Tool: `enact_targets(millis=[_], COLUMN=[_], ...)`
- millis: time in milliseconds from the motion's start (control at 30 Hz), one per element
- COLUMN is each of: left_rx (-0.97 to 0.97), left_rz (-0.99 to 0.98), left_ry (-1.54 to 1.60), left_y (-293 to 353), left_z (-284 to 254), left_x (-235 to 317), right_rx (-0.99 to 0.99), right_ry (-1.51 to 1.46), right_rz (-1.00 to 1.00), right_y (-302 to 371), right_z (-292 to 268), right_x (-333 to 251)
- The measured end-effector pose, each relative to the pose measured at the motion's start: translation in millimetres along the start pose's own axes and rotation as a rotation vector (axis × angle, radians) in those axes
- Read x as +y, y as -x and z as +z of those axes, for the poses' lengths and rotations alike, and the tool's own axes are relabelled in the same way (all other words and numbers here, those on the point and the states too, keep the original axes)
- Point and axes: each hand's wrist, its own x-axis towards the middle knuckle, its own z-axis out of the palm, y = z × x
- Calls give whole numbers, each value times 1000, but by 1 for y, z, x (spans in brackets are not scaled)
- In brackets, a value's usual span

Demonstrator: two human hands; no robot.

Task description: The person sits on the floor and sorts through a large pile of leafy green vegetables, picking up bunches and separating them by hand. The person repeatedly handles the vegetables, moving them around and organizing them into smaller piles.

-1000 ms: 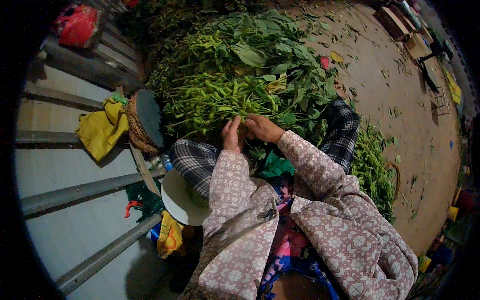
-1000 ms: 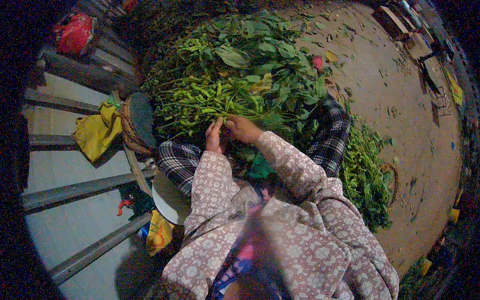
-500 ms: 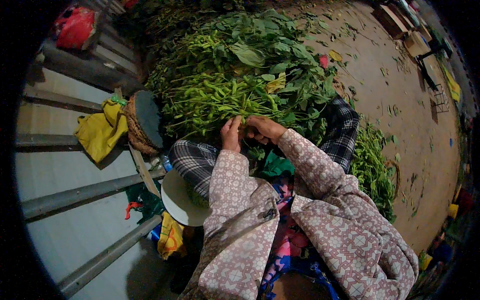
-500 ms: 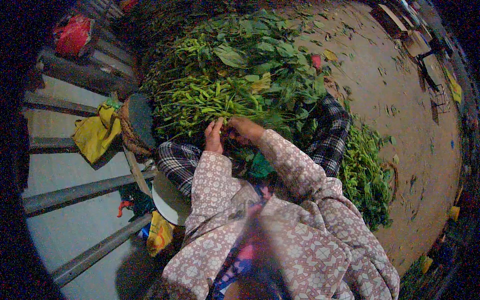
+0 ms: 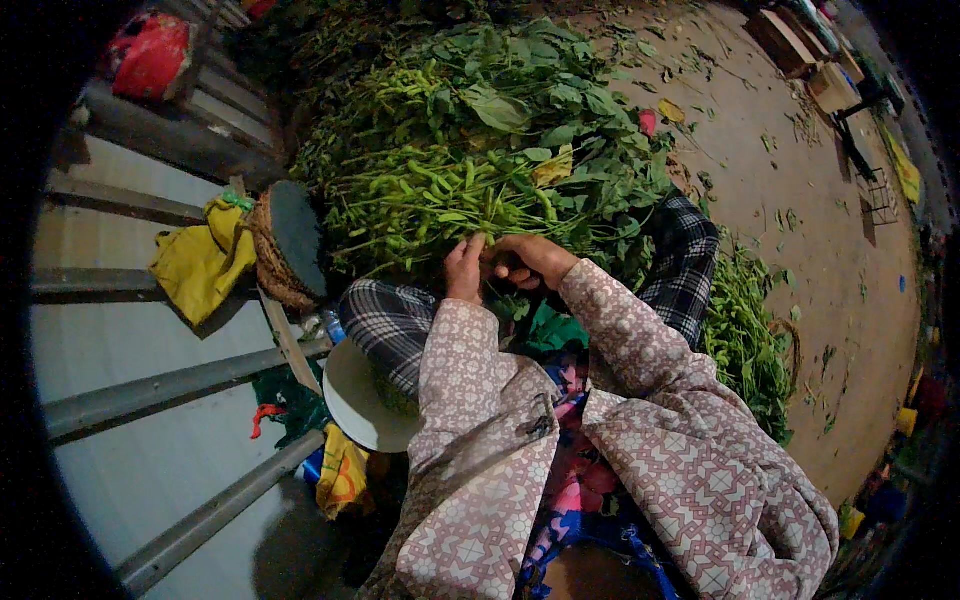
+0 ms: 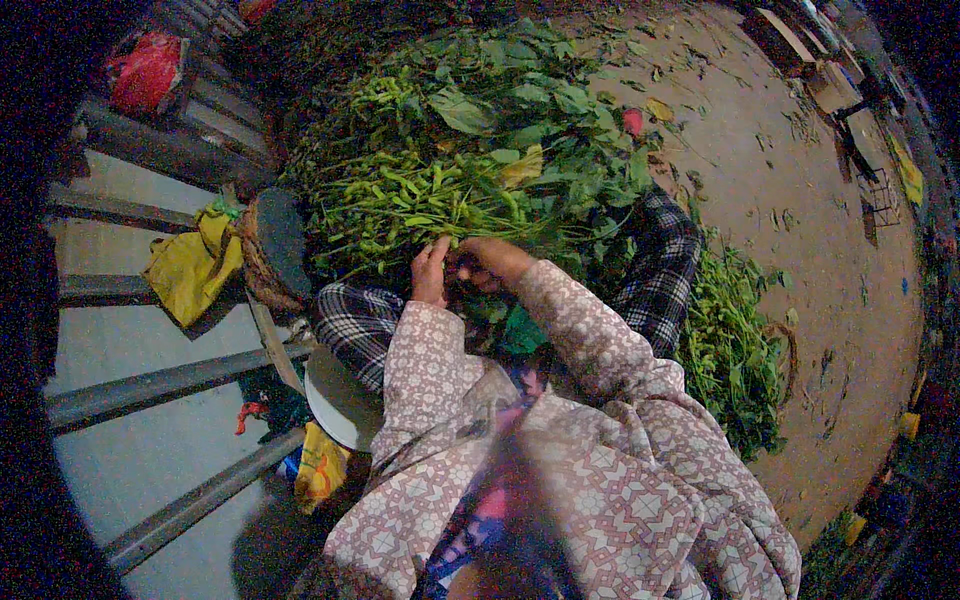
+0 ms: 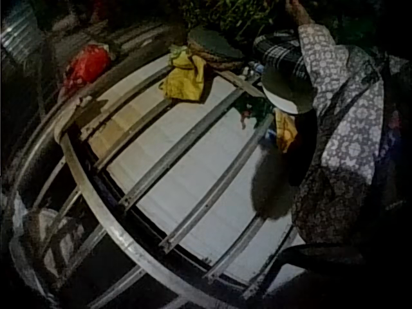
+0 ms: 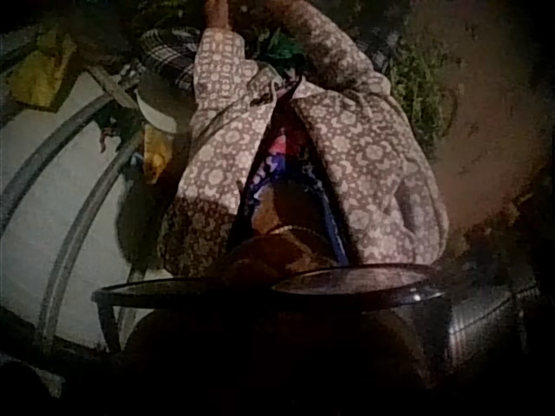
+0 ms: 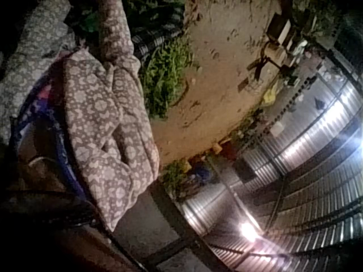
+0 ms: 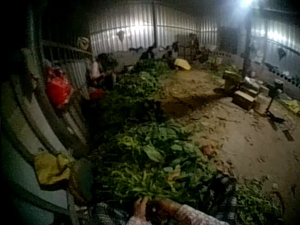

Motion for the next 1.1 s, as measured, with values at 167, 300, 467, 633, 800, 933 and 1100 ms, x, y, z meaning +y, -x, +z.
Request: enact_targets(millis=[167,300,467,633,800,933,1100], left_rx=[-4,-87,5,-15,-109,-164,-149], left_rz=[-50,-71,-25,-28,-170,-242,-70], left_ry=[-48,-10,-25,-51,141,297,25], left_y=[4,6,-1,1,-3,-6,2], left_z=[-1,-2,-3,-2,-13,-15,-5], left_x=[5,11,-4,0,-4,-10,-7], right_rx=[-35,-103,6,17,-129,-55,107], right_ry=[-59,-228,-18,28,-201,-125,60], right_rz=[20,20,-6,-77,5,6,-107], right_y=[-2,-3,4,-1,-5,-2,-3], right_z=[-3,-4,5,3,-3,2,5], right_x=[2,4,1,4,7,4,9])
